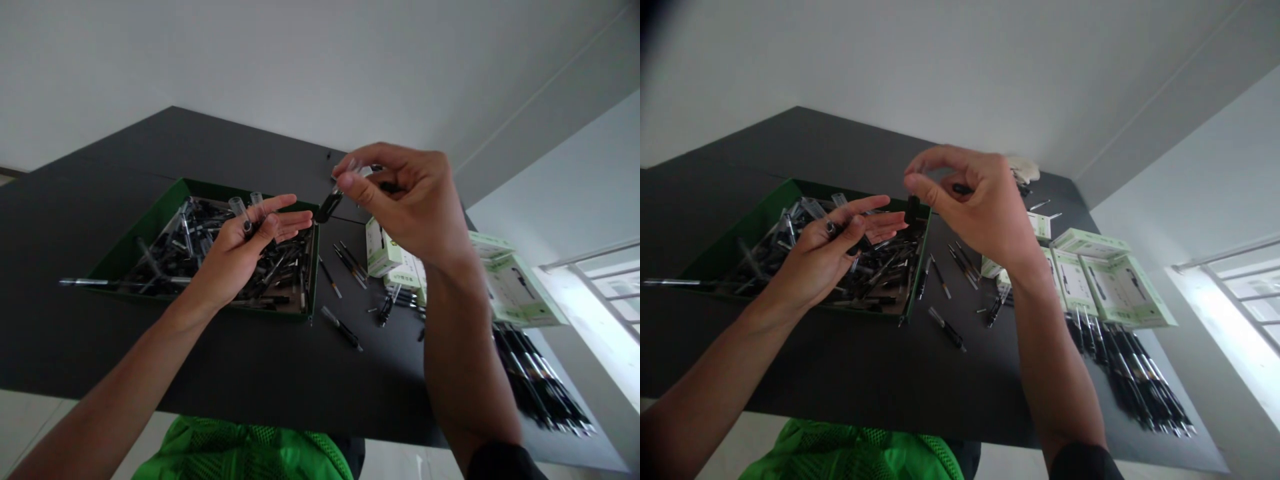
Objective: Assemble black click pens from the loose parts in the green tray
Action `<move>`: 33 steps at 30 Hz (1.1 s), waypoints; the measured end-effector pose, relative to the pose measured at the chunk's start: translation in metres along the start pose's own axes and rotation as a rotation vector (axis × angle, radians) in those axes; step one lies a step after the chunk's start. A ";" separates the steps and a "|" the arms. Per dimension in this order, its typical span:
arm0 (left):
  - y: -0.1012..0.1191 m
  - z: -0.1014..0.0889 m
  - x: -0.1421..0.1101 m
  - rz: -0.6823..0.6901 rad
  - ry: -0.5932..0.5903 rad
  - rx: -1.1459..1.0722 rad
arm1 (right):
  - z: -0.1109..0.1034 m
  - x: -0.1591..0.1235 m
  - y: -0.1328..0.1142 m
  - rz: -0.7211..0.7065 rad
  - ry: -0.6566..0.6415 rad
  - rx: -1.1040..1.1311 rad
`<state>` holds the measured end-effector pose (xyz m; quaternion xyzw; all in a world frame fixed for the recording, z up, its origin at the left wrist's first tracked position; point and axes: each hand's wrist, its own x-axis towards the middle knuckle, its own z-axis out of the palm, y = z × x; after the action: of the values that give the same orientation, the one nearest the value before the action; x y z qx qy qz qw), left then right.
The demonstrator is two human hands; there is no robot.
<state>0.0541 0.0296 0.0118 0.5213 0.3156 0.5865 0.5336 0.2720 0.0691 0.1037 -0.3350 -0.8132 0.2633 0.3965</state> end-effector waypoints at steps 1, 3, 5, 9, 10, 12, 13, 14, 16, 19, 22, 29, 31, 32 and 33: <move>0.000 0.000 0.000 -0.001 0.000 -0.006 | 0.002 0.000 0.000 0.002 -0.036 0.014; 0.001 0.002 0.000 -0.023 -0.002 -0.024 | 0.006 0.000 0.001 -0.005 -0.075 0.059; 0.002 0.003 0.000 -0.052 -0.004 -0.041 | 0.010 0.001 0.002 -0.016 -0.043 0.109; 0.003 0.005 -0.001 -0.074 -0.022 -0.069 | 0.016 0.004 0.006 -0.022 -0.083 0.187; 0.003 0.005 -0.001 -0.079 -0.029 -0.074 | 0.016 0.005 0.007 -0.018 -0.100 0.204; 0.002 0.004 -0.002 -0.085 -0.055 -0.075 | 0.017 0.006 0.010 -0.003 -0.126 0.238; 0.001 0.004 -0.002 -0.081 -0.074 -0.075 | 0.018 0.006 0.011 0.008 -0.140 0.251; 0.001 0.004 -0.003 -0.076 -0.094 -0.077 | 0.018 0.006 0.013 0.018 -0.151 0.259; 0.000 0.003 -0.004 -0.071 -0.127 -0.078 | 0.019 0.006 0.014 0.029 -0.164 0.265; 0.001 0.003 -0.005 -0.077 -0.155 -0.043 | 0.023 0.005 0.015 0.026 -0.169 0.263; 0.004 0.002 -0.005 -0.054 -0.193 0.099 | 0.029 0.003 0.015 0.036 -0.220 0.274; 0.006 0.001 -0.004 -0.001 -0.263 0.299 | 0.029 -0.002 0.008 -0.015 -0.126 0.214; 0.006 0.002 -0.004 -0.011 -0.272 0.265 | 0.026 -0.001 0.006 -0.076 -0.057 0.220; 0.005 0.003 -0.004 -0.022 -0.281 0.249 | 0.025 -0.001 0.005 -0.107 -0.047 0.221; 0.005 0.004 -0.005 -0.034 -0.292 0.235 | 0.025 0.000 0.005 -0.136 -0.054 0.220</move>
<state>0.0553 0.0234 0.0165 0.6539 0.3100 0.4547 0.5192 0.2528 0.0681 0.0868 -0.2264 -0.8106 0.3326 0.4256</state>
